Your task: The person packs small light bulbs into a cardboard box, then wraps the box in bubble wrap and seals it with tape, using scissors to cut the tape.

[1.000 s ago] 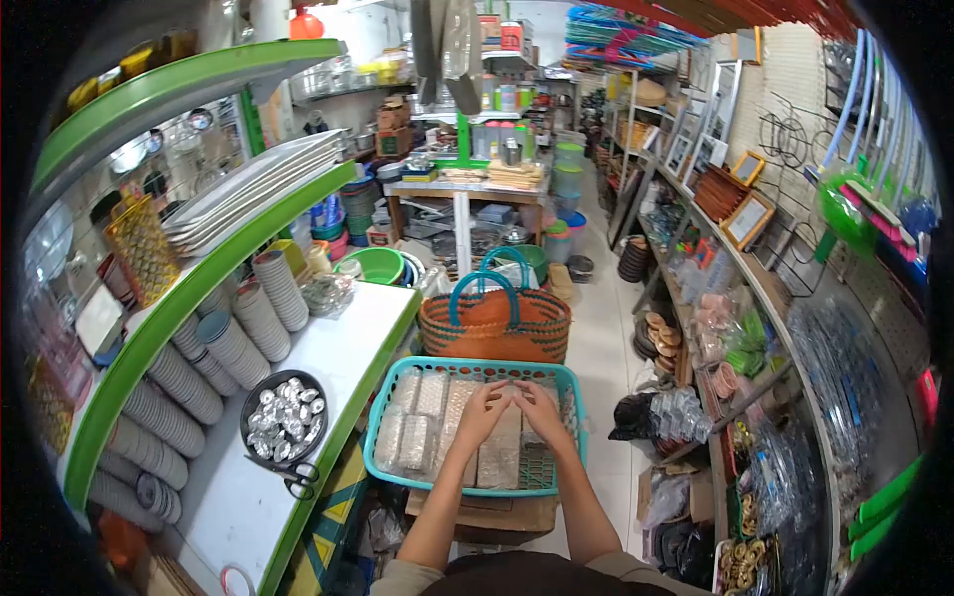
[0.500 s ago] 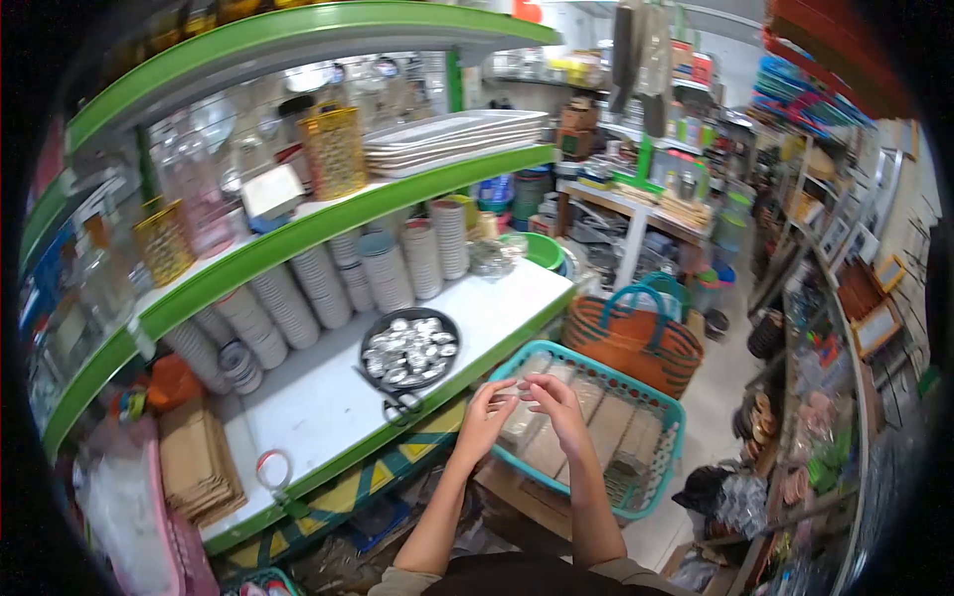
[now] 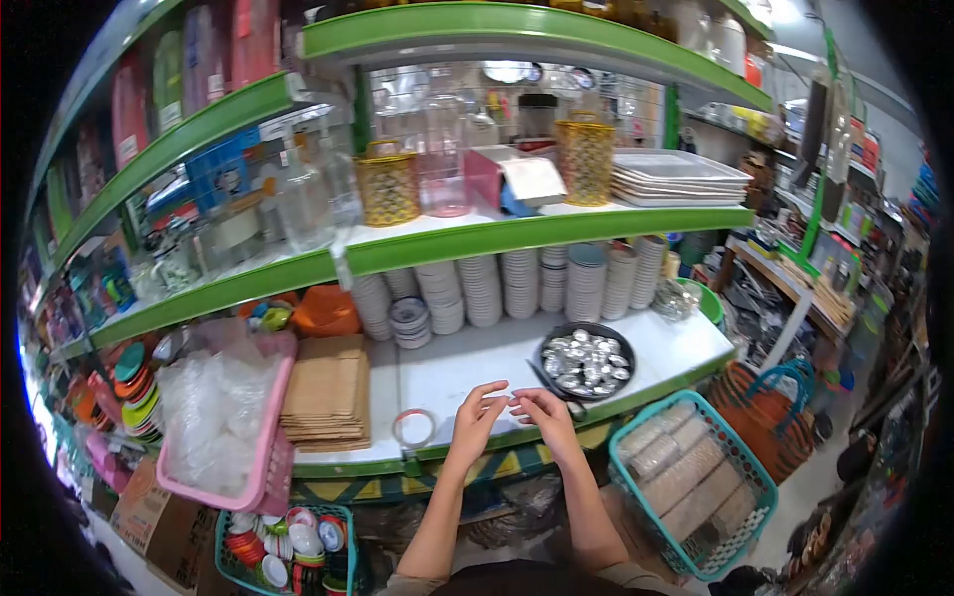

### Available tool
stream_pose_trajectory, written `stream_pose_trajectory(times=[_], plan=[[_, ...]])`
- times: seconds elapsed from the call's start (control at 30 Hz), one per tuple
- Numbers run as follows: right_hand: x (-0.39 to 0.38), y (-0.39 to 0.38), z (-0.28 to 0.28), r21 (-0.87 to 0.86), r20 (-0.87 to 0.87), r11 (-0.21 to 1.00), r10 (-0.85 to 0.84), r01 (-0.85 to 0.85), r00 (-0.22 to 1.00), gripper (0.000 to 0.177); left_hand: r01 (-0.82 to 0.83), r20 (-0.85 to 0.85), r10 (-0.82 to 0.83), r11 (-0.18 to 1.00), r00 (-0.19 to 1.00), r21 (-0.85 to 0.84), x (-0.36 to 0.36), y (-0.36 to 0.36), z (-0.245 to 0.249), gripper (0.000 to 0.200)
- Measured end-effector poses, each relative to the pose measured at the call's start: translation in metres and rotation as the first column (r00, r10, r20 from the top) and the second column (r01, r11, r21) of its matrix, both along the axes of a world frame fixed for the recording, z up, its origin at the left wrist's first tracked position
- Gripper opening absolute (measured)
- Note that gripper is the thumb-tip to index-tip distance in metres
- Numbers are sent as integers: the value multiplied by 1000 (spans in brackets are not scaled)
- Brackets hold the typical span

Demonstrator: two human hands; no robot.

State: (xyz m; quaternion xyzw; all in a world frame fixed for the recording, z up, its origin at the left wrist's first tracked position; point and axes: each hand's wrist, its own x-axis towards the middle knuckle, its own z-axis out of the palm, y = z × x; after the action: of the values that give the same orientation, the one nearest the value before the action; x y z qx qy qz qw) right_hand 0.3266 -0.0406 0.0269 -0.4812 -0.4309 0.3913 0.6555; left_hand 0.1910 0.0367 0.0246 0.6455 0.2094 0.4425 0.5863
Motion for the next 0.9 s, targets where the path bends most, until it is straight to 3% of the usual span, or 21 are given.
stream_pose_trajectory(times=[0.13, 0.37, 0.5, 0.57, 0.6, 0.63, 0.7, 0.73, 0.87, 0.9], plan=[[-46, 35, 3, -3, 29, 991, 137, -137, 990, 26, -108, 32, 109, 993, 993, -45, -53, 9, 13, 31], [-114, 88, 5, 61, 123, 969, 231, -240, 965, 24, -307, 64, 313, 947, 947, -90, -130, 19, -4, 31], [-159, 112, 5, 129, 220, 965, 197, -229, 955, 22, -433, 74, 433, 901, 898, -24, -167, 20, -14, 31], [-180, 117, 13, 186, 380, 962, 118, -201, 917, 20, -541, 17, 540, 841, 841, 29, -184, 23, -20, 31], [-190, 124, 15, 265, 518, 950, 4, -166, 855, 19, -529, -16, 529, 848, 848, -23, -191, 17, -12, 34], [-198, 128, 16, 262, 518, 949, 17, -177, 855, 19, -540, -18, 539, 841, 842, -27, -196, 15, -12, 34], [-210, 135, 23, 382, 745, 900, -165, -210, 647, 18, -703, -84, 778, 603, 622, 377, -203, 13, -14, 32], [-215, 141, 23, 329, 785, 897, -87, -294, 614, 22, -676, -122, 803, 564, 583, 474, -211, 16, -21, 32], [-239, 164, 12, 314, 785, 846, 23, -430, 619, 26, -690, -128, 771, 620, 624, 374, -226, 26, -43, 38], [-245, 167, 10, 343, 823, 852, -70, -396, 564, 29, -692, -129, 774, 617, 620, 376, -229, 24, -40, 38]])
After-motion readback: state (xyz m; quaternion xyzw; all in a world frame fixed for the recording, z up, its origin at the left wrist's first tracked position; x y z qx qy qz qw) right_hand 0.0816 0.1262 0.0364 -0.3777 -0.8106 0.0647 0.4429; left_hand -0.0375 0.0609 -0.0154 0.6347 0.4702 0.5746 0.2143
